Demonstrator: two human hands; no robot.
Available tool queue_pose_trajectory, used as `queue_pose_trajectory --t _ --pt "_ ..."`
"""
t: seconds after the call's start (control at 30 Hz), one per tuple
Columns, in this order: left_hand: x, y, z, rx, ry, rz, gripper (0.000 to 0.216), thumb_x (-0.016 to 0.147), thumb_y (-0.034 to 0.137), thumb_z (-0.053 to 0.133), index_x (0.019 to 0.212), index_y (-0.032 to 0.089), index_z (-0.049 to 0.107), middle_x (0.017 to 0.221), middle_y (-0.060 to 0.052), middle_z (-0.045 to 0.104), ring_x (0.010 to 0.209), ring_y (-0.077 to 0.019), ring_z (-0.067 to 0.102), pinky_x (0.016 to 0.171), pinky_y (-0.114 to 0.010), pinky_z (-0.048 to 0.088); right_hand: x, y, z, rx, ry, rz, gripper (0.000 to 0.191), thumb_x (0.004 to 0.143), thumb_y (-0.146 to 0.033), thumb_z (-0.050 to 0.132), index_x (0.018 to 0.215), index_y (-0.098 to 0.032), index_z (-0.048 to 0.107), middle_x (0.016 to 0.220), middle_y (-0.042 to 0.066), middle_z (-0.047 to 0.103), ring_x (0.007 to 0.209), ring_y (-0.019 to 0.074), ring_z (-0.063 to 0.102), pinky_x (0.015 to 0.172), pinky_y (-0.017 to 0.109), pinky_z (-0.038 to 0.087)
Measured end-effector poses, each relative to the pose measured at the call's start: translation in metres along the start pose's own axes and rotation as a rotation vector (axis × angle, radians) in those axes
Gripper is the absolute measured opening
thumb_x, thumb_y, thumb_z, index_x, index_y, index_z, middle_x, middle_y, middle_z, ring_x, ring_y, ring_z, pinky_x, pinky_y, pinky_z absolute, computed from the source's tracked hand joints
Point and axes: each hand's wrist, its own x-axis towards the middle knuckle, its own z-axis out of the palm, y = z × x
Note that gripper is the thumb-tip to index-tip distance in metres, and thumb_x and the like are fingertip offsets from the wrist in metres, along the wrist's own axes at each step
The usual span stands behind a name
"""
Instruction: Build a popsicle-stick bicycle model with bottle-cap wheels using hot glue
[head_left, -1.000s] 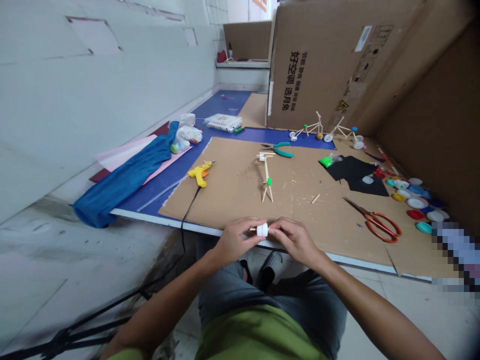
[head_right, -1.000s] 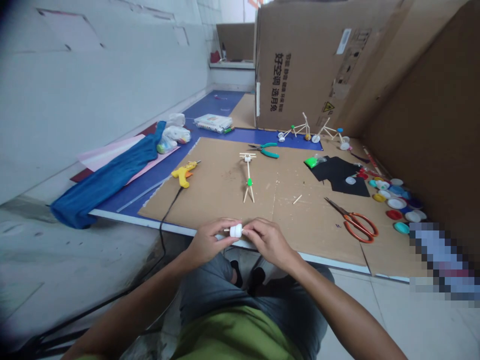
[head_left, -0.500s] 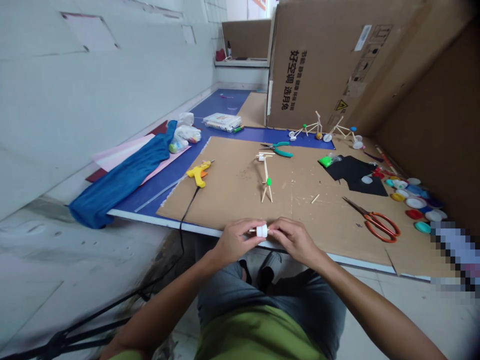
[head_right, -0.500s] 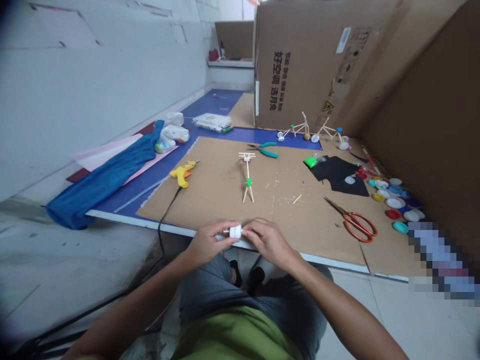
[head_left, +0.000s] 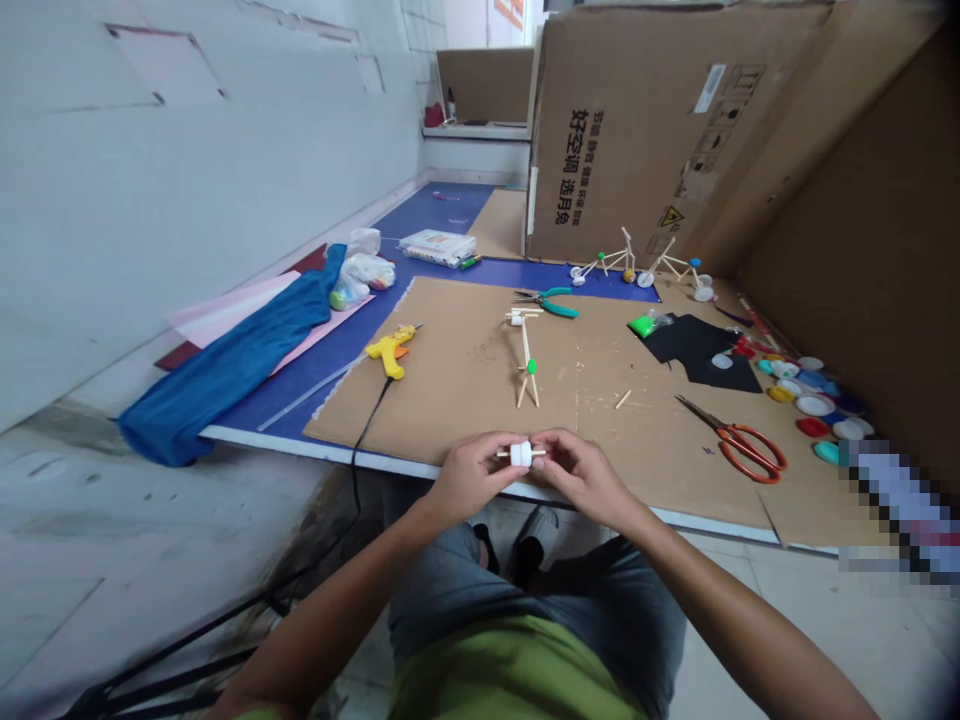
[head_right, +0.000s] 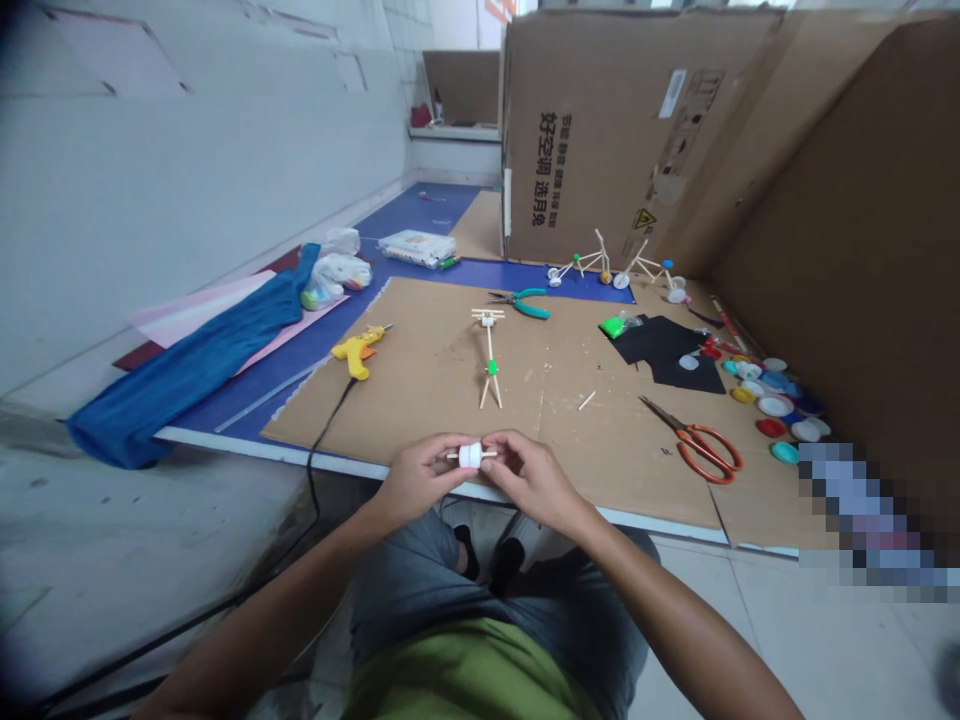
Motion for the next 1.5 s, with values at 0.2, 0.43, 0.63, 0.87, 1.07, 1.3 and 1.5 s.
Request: queue_pose_trajectory --t 0.2,0.43,0.63,0.87,1.07,1.3,1.5 --pt "0.0 -0.004 0.004 0.088 0.007 0.025 0.03 0.077 0.019 0.072 0.106 0.019 0.069 0.101 -0.005 0.076 0.091 -0.0185 0.072 0.085 -0.029 0.058 0.0 0.005 0.004 0.073 0.004 0.036 0.041 0.083 -0.033 0.074 0.12 -0.019 0.062 0.102 0.006 0.071 0.083 0.0161 0.066 0.073 0.027 0.052" --pt "0.004 -0.015 0.007 -0.037 -0.067 -0.025 0.027 0.078 0.029 0.071 0.103 0.019 0.068 0.1 -0.006 0.075 0.091 -0.0195 0.072 0.084 -0.031 0.059 -0.001 0.012 0.012 0.173 0.057 0.045 0.031 0.084 -0.032 0.072 0.111 -0.019 0.068 0.099 0.006 0.073 0.085 0.0169 0.067 0.077 0.029 0.053" --pt "0.004 -0.017 0.001 -0.013 -0.075 -0.139 0.032 0.081 0.04 0.067 0.104 0.018 0.064 0.099 -0.007 0.074 0.089 -0.0216 0.071 0.081 -0.033 0.058 -0.006 0.007 0.009 0.19 0.132 0.084 0.032 0.081 -0.034 0.073 0.108 -0.017 0.066 0.092 0.004 0.069 0.075 0.0133 0.061 0.067 0.024 0.049" --pt "0.01 -0.004 -0.005 0.15 -0.258 -0.109 0.036 0.094 0.049 0.044 0.092 0.02 0.064 0.082 -0.003 0.07 0.078 -0.0199 0.066 0.074 -0.03 0.053 -0.011 -0.001 0.006 0.083 0.16 0.021 0.033 0.086 -0.033 0.069 0.115 -0.02 0.067 0.096 0.004 0.067 0.078 0.0136 0.06 0.072 0.025 0.048" --pt "0.012 0.004 -0.003 0.149 -0.244 -0.049 0.034 0.095 0.045 0.039 0.08 0.021 0.058 0.075 -0.001 0.064 0.072 -0.0184 0.061 0.071 -0.028 0.049 -0.009 -0.002 0.005 0.034 0.166 -0.02 0.034 0.087 -0.035 0.069 0.118 -0.02 0.067 0.104 0.006 0.068 0.089 0.0166 0.063 0.081 0.029 0.051" --pt "0.007 0.008 -0.004 0.261 -0.119 -0.035 0.035 0.094 0.041 0.038 0.068 0.021 0.049 0.062 0.002 0.052 0.061 -0.0151 0.049 0.058 -0.025 0.038 -0.007 -0.015 -0.004 -0.061 0.071 -0.116 0.027 0.09 -0.029 0.067 0.115 -0.02 0.067 0.102 0.007 0.068 0.092 0.018 0.064 0.082 0.03 0.052" --pt "0.004 0.008 -0.006 0.22 -0.106 -0.023 0.038 0.097 0.041 0.035 0.067 0.02 0.048 0.058 0.004 0.047 0.056 -0.0124 0.046 0.056 -0.024 0.035 -0.002 -0.015 -0.009 -0.12 0.023 -0.23 0.025 0.093 -0.027 0.062 0.117 -0.021 0.064 0.106 0.007 0.068 0.095 0.0184 0.064 0.084 0.03 0.051"
